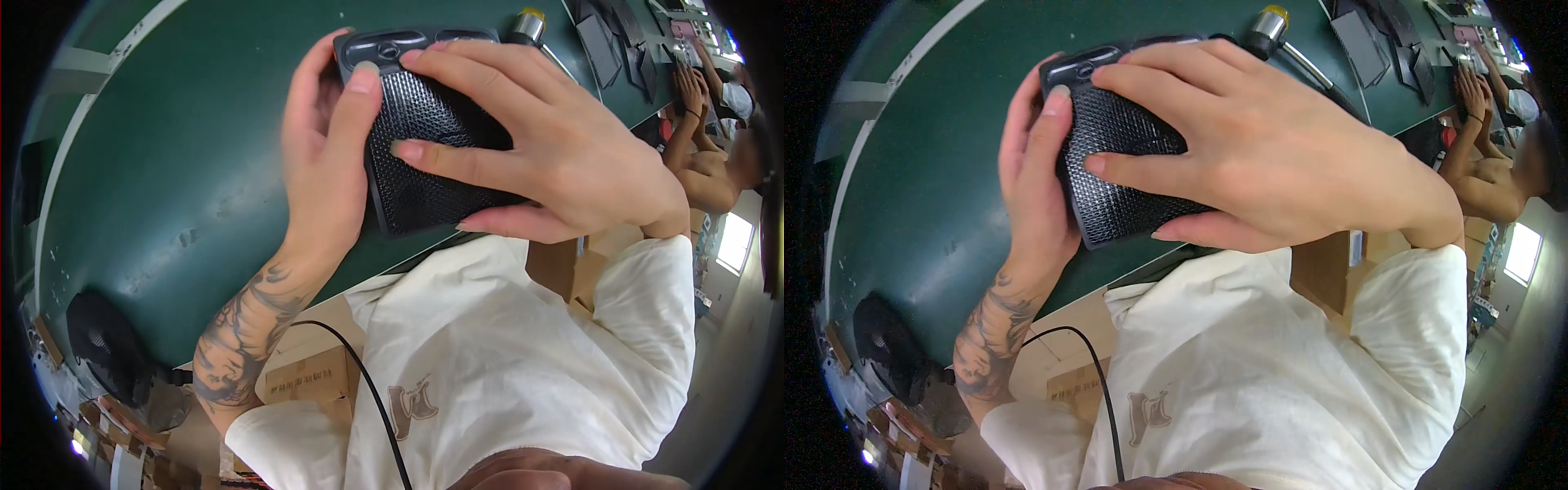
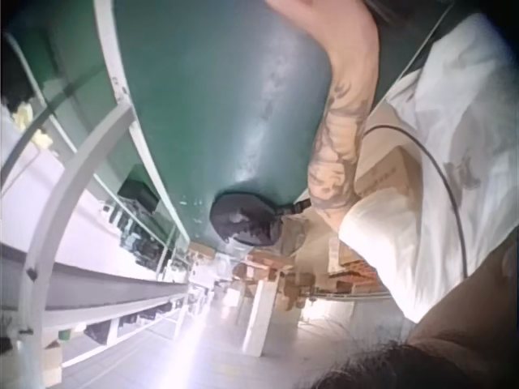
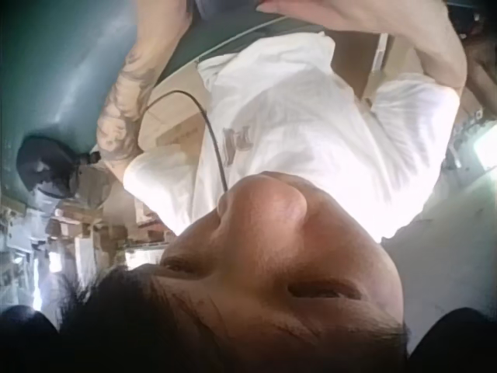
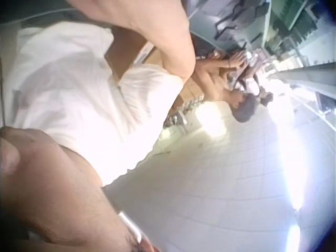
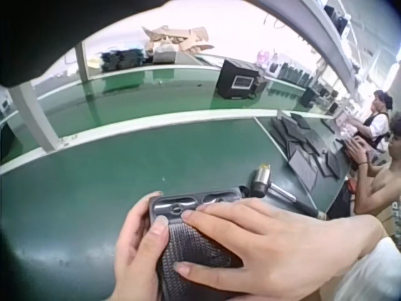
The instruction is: The person assembles portable speakers by placing a textured grille over the speaker unit and tapping it into place with a rubber mallet. They handle multiple units, flipping them to check alignment and tapping the edges to secure the cover. The person works at a green table in a workshop environment.
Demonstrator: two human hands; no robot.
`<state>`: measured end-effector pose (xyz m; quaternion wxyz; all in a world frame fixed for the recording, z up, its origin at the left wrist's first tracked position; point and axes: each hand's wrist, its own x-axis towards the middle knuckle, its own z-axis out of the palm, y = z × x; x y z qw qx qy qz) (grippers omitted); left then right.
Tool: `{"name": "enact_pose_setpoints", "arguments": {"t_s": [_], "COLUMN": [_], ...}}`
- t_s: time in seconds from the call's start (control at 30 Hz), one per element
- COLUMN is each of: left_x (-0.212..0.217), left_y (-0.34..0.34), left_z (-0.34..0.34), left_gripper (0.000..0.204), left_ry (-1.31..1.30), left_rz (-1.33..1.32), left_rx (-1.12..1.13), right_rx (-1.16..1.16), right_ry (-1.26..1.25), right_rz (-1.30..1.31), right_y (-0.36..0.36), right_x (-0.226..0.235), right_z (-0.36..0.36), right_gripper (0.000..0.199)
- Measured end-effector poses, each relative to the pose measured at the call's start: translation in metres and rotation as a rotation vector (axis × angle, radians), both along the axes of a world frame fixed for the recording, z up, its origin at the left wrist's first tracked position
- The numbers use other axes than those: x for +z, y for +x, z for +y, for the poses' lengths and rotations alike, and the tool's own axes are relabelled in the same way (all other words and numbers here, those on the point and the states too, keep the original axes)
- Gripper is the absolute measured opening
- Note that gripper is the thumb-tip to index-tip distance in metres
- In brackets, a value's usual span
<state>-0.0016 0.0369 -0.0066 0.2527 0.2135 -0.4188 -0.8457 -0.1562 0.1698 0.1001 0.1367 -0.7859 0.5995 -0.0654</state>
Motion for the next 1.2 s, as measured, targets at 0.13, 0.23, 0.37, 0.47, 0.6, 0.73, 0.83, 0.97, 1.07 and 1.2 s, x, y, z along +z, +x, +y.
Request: {"name": "enact_pose_setpoints", "arguments": {"t_s": [0.13,0.23,0.37,0.47,0.6,0.73,0.83,0.97,1.07,1.2], "left_x": [-0.001,-0.002,-0.008,-0.011,-0.014,-0.031,-0.013,-0.018,-0.021,-0.006], "left_y": [-0.002,-0.006,-0.005,-0.002,0.0,-0.006,-0.007,-0.009,0.003,0.017], "left_z": [-0.001,0.001,-0.002,-0.003,-0.006,-0.004,0.002,-0.007,-0.018,-0.018], "left_gripper": [0.042,0.042,0.047,0.047,0.045,0.045,0.045,0.05,0.053,0.049], "left_ry": [-0.111,-0.086,-0.052,-0.048,-0.128,-0.205,-0.101,-0.185,-0.535,-0.689], "left_rz": [-0.034,0.021,0.061,0.143,0.142,0.013,-0.06,-0.038,-0.237,-0.373], "left_rx": [-0.007,0.031,0.01,-0.034,-0.054,0.062,0.113,0.183,0.242,0.208], "right_rx": [-0.01,-0.006,0.042,0.119,0.115,0.052,0.036,0.118,0.119,-0.206], "right_ry": [0.026,-0.005,-0.101,-0.234,-0.344,-0.424,-0.425,-0.437,-0.395,-0.425], "right_rz": [-0.022,-0.028,-0.001,0.073,0.105,0.155,0.177,0.165,0.162,0.05], "right_y": [0.0,0.0,0.011,0.02,0.035,0.05,0.05,0.017,-0.011,-0.029], "right_x": [0.002,0.001,-0.006,-0.02,-0.032,-0.044,-0.045,-0.04,-0.034,-0.047], "right_z": [0.0,-0.003,-0.002,0.003,0.008,0.016,0.011,0.006,0.014,0.044], "right_gripper": [0.072,0.07,0.056,0.042,0.033,0.033,0.033,0.035,0.041,0.045]}}
